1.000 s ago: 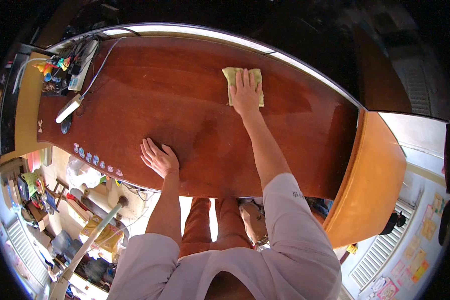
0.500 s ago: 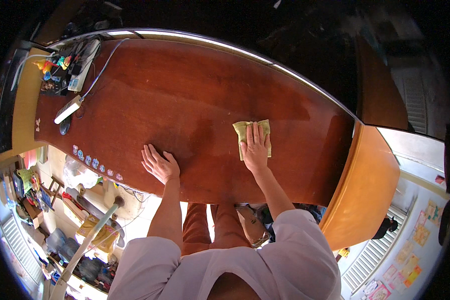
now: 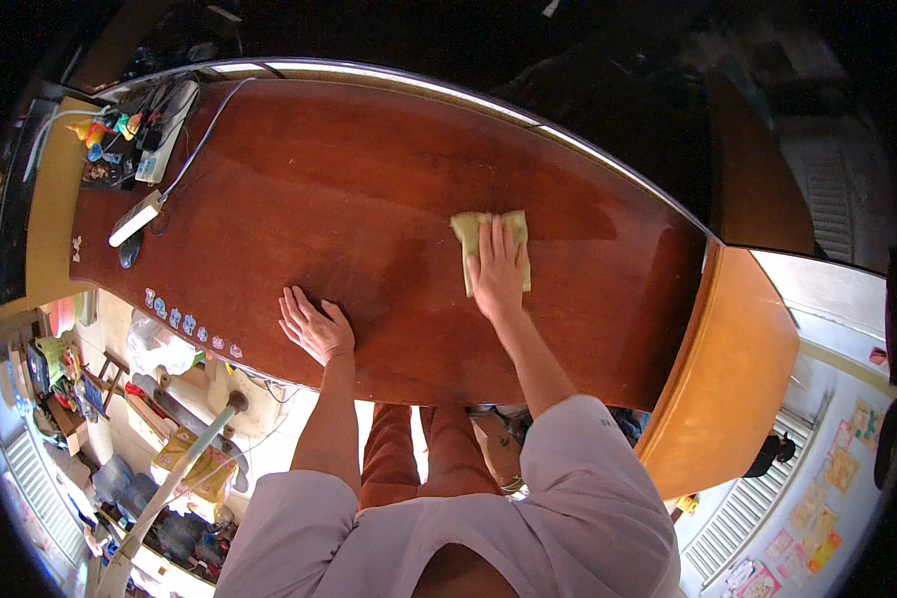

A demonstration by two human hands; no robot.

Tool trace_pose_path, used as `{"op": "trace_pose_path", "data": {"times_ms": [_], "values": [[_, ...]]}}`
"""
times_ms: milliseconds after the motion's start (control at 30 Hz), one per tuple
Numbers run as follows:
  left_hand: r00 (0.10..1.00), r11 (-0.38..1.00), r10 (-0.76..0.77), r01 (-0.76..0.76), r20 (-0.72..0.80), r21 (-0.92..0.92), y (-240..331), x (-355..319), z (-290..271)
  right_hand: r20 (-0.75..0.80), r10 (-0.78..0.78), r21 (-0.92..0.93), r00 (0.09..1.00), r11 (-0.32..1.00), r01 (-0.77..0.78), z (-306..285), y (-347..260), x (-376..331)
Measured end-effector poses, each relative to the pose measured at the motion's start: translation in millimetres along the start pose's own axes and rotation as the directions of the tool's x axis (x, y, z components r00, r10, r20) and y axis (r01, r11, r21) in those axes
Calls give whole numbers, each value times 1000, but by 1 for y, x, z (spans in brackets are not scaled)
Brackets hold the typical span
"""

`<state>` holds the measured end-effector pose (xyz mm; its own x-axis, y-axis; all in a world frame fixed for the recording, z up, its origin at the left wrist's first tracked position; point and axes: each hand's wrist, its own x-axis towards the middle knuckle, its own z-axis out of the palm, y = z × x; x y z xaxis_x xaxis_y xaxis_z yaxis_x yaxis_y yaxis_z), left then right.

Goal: The person wipes a dark wooden table with a green cloth, then moves to a light wooden table and continues wiping its surface. The person uses the cloth to clean both tables in a repetitive motion.

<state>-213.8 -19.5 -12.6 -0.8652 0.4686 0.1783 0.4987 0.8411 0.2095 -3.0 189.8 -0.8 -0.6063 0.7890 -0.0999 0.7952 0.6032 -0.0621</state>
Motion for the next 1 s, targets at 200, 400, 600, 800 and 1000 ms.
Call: {"op": "trace_pose_path", "data": {"times_ms": [200,400,600,800,1000], "values": [[1000,1000,4,-4,-1,-1,2,1,-1,33,30,93,999,995,-33,1,-5,-77],[1000,1000,-8,8,8,8,0,-1,1,-61,59,38,996,998,-57,4,9,40],[1000,1000,15,-15,-7,1,1,0,2,-104,121,-4,987,992,-123,-2,-13,137],[1000,1000,3,-3,-6,7,-1,1,0,-7,-304,-21,952,952,304,1,-42,50],[1000,1000,-9,9,1,8,0,-1,-2,-19,230,-38,973,972,-231,0,80,59]]}}
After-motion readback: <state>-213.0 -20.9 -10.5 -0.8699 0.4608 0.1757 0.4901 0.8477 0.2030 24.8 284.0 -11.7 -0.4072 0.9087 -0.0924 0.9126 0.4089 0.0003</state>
